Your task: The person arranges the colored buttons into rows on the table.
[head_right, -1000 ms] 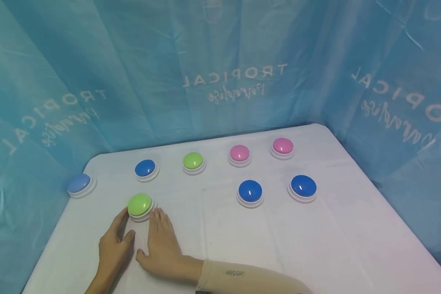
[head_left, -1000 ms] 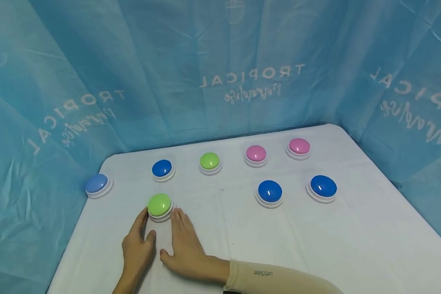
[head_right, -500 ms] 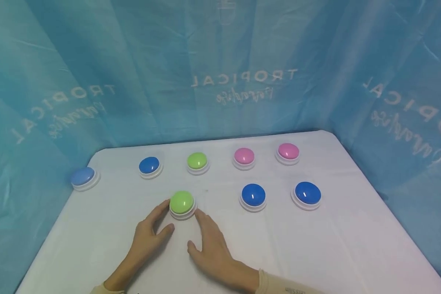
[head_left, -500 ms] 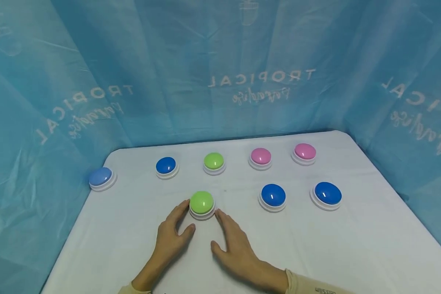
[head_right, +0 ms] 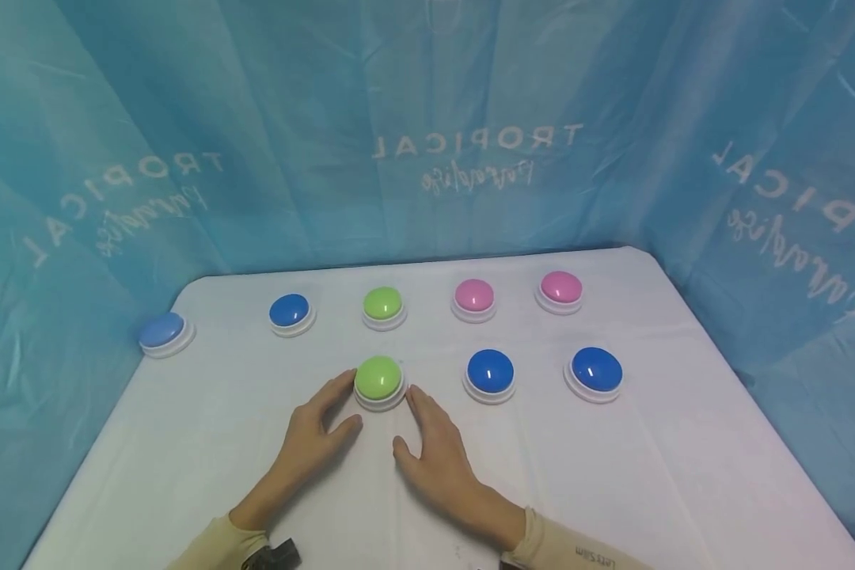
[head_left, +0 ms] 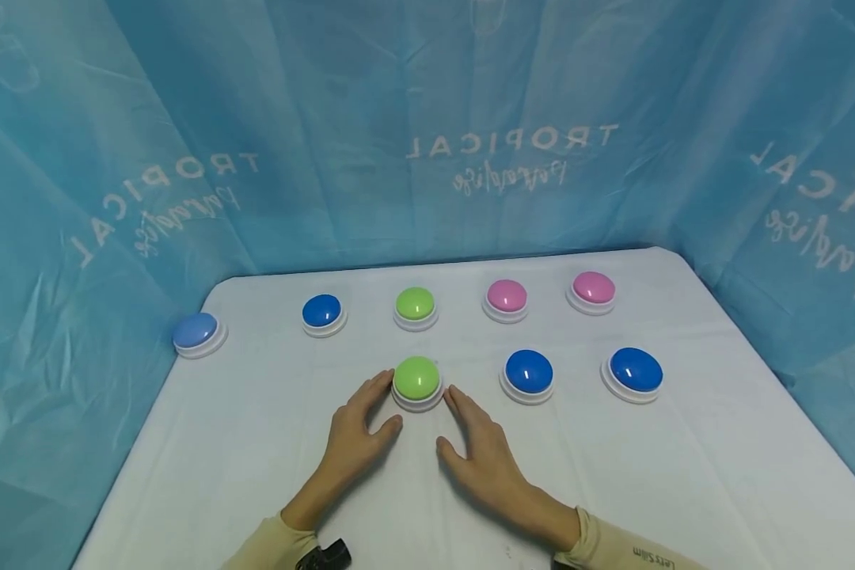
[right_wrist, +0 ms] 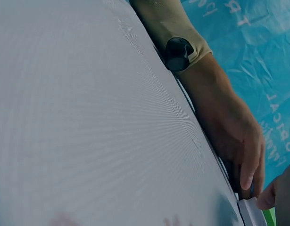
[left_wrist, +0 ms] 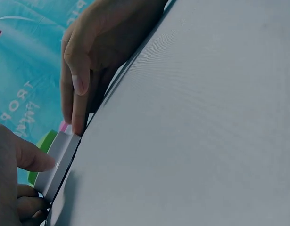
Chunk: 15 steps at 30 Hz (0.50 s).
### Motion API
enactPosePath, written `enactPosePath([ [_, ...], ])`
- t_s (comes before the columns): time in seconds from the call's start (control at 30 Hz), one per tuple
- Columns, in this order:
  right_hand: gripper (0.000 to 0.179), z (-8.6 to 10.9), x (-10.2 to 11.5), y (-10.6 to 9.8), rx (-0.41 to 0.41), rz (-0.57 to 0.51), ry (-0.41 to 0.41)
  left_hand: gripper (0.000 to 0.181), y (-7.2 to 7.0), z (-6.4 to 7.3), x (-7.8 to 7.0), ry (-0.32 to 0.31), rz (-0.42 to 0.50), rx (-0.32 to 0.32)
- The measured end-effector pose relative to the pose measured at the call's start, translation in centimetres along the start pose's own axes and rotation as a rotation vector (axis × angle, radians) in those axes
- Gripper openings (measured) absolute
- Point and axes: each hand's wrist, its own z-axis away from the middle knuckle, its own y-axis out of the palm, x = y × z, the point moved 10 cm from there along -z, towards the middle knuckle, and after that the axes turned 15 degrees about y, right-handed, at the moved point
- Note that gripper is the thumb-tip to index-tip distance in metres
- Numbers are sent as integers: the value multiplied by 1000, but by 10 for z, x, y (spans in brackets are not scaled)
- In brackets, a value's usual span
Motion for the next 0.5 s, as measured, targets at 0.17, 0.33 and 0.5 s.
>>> enactPosePath([
  [0.17, 69, -1, -1, -5, -22, -8, 11, 71, 0, -2, -3, -7, 13, 16],
  [0.33, 71, 0, -4, -9, -23, -16, 42, 74, 4, -4, -8, 2, 12, 43],
  [0.5, 72, 0, -13, -15, 1, -24, 98, 75, 14, -8, -11, -13, 17, 76],
])
